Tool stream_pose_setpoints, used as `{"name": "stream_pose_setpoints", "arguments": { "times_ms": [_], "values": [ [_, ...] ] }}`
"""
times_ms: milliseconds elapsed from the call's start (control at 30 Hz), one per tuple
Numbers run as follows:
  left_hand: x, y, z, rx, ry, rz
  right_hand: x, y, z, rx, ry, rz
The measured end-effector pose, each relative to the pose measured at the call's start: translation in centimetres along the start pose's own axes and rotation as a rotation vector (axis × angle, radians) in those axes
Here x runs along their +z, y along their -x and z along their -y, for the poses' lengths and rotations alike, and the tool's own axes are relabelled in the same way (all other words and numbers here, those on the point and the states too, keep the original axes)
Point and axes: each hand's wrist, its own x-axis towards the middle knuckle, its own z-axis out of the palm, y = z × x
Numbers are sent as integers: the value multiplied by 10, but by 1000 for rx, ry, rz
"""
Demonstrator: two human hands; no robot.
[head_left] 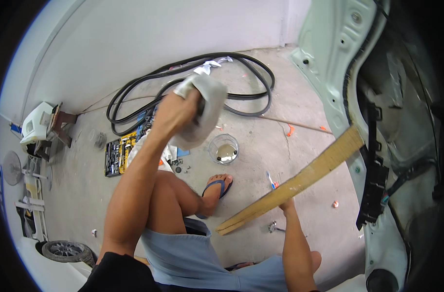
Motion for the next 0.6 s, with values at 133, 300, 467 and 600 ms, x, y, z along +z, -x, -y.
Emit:
{"name": "stream_pose_setpoints", "arguments": {
  "times_ms": [133,300,467,600],
  "values": [
    [10,0,27,38,-193,118,9,36,42,150,-367,-369],
    [13,5,25,225,-96,387,10,218,221,-974,-678,-445],
    [17,25,9,221,146,449,11,162,388,-753,-379,-525],
    [21,30,5,310,351,395,1,115,411,-567,-555,-12]
  ]
}}
